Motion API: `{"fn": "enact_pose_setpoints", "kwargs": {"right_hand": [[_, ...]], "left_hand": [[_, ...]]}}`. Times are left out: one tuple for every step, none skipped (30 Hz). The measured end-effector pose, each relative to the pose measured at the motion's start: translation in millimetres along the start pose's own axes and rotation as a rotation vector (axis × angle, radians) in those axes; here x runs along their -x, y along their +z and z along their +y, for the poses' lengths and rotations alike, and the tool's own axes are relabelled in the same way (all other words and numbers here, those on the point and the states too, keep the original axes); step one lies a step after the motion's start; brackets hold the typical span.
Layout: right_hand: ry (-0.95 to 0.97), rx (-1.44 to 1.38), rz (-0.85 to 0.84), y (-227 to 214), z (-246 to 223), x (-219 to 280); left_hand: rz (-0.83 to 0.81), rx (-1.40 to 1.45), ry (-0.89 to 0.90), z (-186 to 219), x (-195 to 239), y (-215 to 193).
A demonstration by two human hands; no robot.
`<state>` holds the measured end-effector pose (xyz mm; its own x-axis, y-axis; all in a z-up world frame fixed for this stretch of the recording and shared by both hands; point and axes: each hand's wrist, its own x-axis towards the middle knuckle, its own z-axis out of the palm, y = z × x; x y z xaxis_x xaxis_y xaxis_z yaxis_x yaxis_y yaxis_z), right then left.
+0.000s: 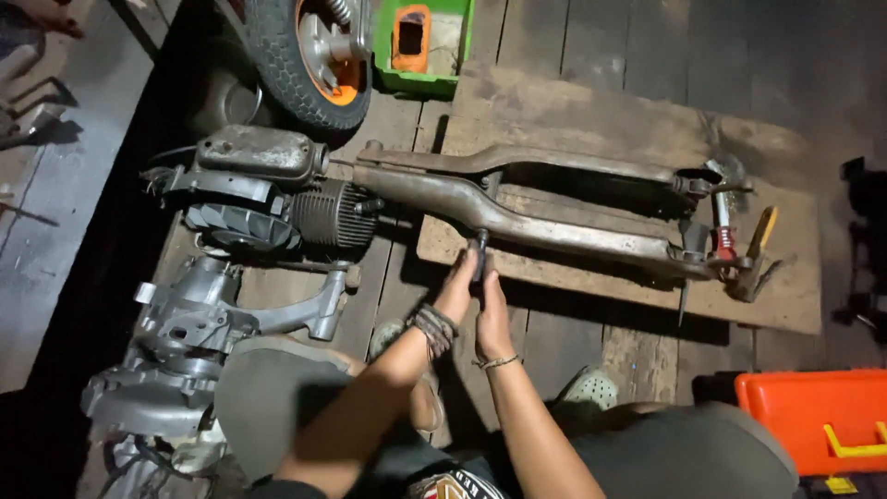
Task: The person sits on the floor and works on a motorcycle swingarm, using a screwdriver to manipulate a bolt. They then open an orange toolbox and place a small metal part inside.
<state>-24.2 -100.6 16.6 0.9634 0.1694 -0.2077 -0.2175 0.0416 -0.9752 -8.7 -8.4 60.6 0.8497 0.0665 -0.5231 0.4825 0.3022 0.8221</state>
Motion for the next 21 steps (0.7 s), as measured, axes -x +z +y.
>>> {"fn": "enact_pose_setpoints", "kwargs": {"right_hand": [[0.01,0.005,-0.004,1.4,-3.8,2.4],[-0.028,0.018,-0.009,3.0,-7.5,5.0],[-0.072,0.028,-0.012,4.7,-11.7,4.9],[-0.069,0.029,-0.014,3.3,-7.7,1.9],[-0.055,-0.002,-0.008,2.5,-3.2,-0.4],[-0.042,-0.033,-0.003,1.3,1.2,-3.2],[-0.039,-0.037,0.004,1.3,1.7,-2.5],[-0.062,-0.037,0.021,1.6,2.2,-1.9],[-0.082,-0.031,0.033,0.5,2.6,0.3],[-0.075,-0.03,0.034,4.4,-3.5,6.1],[-0.095,-0.018,0.028,8.1,-10.7,8.3],[-0.114,-0.006,0.023,11.7,-18.4,10.7],[-0.12,-0.009,0.023,7.5,-2.8,4.7],[-0.103,-0.031,0.026,2.4,12.6,-1.7],[-0.079,-0.055,0.039,-2.7,29.8,-4.4],[-0.079,-0.061,0.05,-0.4,24.4,-2.4],[-0.085,-0.05,0.049,1.8,19.1,0.5],[-0.092,-0.038,0.049,5.0,14.0,3.5],[-0.089,-0.034,0.044,6.2,7.6,5.5],[-0.103,-0.008,0.03,7.8,1.0,7.9],[-0.123,0.016,0.018,9.8,-6.4,7.3]], "left_hand": [[0.005,0.007,-0.008,-17.8,-15.7,-5.1],[0.02,0.058,0.027,-36.0,-30.9,-10.2],[0.034,0.103,0.067,-52.5,-48.3,-15.1],[0.036,0.105,0.065,-53.4,-48.9,-14.5],[0.03,0.114,0.066,-54.2,-49.7,-14.3],[0.024,0.122,0.067,-54.9,-50.8,-13.7],[0.021,0.116,0.062,-55.4,-51.8,-14.1],[0.014,0.128,0.067,-55.7,-52.8,-14.8],[0.012,0.148,0.069,-57.7,-52.1,-14.3],[0.013,0.149,0.062,-60.2,-50.3,-14.2],[0.011,0.171,0.074,-60.3,-51.3,-13.8],[0.009,0.193,0.085,-60.0,-52.0,-13.0],[0.008,0.19,0.09,-44.5,-38.5,-8.9],[-0.023,0.116,0.118,-29.3,-25.2,-4.0],[-0.061,0.037,0.136,-16.8,-9.7,1.2],[-0.068,0.028,0.131,-17.6,-11.9,1.3],[-0.057,0.012,0.169,-19.2,-13.0,1.0],[-0.045,-0.004,0.206,-20.9,-13.7,-0.3],[-0.041,0.001,0.206,-38.3,-26.8,-7.8],[-0.047,0.042,0.189,-55.7,-39.4,-15.3],[-0.055,0.08,0.179,-70.8,-54.5,-22.8]]}}
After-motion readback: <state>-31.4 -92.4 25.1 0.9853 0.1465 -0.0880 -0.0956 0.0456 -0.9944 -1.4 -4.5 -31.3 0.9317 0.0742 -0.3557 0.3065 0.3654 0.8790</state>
